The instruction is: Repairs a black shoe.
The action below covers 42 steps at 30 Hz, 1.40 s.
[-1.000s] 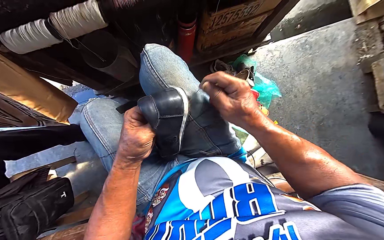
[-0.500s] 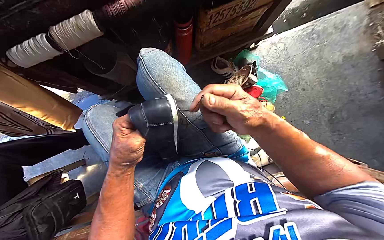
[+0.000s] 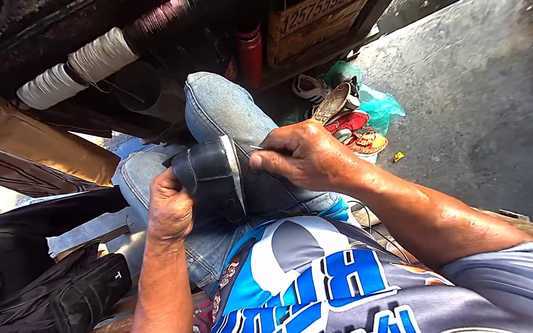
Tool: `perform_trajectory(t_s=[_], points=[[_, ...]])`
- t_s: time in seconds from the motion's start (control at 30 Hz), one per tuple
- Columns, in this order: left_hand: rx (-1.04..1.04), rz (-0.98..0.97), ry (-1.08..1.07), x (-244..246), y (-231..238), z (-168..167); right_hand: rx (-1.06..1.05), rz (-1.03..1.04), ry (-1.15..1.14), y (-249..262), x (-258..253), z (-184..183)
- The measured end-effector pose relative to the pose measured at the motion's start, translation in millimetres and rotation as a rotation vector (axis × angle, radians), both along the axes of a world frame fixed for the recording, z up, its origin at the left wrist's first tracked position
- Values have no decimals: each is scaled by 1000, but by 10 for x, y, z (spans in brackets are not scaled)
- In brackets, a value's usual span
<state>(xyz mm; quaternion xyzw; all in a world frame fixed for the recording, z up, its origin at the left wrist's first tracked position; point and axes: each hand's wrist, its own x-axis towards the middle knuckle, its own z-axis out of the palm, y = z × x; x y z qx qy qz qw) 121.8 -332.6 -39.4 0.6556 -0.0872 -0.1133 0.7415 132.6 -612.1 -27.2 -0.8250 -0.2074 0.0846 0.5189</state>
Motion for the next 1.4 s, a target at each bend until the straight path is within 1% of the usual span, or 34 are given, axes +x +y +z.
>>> perform_trajectory(t_s=[0.07, 0.1, 0.13, 0.17, 0.23, 0.27, 0.3, 0.33, 0.43, 0.5, 0.57, 0.6, 0.67, 0.73, 0.83, 0.93, 1.03, 1.17, 1.27, 1.3, 1.33, 1.37, 1.4], points=[[8, 27, -2, -7, 18, -3, -65, 194, 67, -89, 5, 53], [13, 37, -3, -5, 25, -8, -84, 260, 88, -143, 7, 77], [17, 41, 0, -3, 27, -10, -70, 277, 91, -192, 11, 95], [19, 41, 6, -4, 22, -7, -13, 233, 61, -218, 8, 92], [33, 31, 4, -5, -18, 7, 79, 15, -31, -164, -1, 61], [45, 26, -6, -6, -47, 13, 67, -69, -45, -122, 2, 57], [62, 26, -18, -5, -73, 19, 51, -111, -39, -77, 2, 46], [75, 32, -27, -3, -88, 23, 51, -106, -15, -37, 3, 35], [109, 49, -51, -27, -89, 29, 151, 34, 95, 105, -44, 31], [140, 54, -71, -53, -92, 38, 219, 39, 99, 225, -106, 20], [158, 54, -90, -63, -94, 35, 264, 60, 98, 242, -107, 4], [158, 50, -99, -67, -80, 25, 296, 82, 133, 227, -95, 11], [136, 41, -100, -71, -44, 2, 419, 136, 292, 170, -81, 54], [117, 31, -104, -58, -27, -11, 586, 180, 462, 45, -68, 98], [90, 14, -111, -46, 5, -29, 846, 216, 544, -347, 8, 151], [79, -23, -102, -36, 49, -13, 913, 186, 422, -885, 97, 342], [103, -22, -92, -31, 54, 18, 988, 17, 288, -1371, 100, 478], [190, -14, -99, -18, 35, 74, 853, -202, 273, -1875, 90, 421], [277, 15, -98, -27, 36, 101, 584, -442, 228, -2145, 127, 294], [300, 18, -94, -27, 38, 112, 419, -558, 193, -2186, 145, 244], [313, 13, -87, -27, 39, 121, 157, -679, 147, -2158, 160, 208], [326, 2, -77, -26, 37, 131, -112, -744, 109, -2071, 168, 178], [343, -5, -74, -19, 28, 140, -254, -723, 90, -1936, 178, 157]])
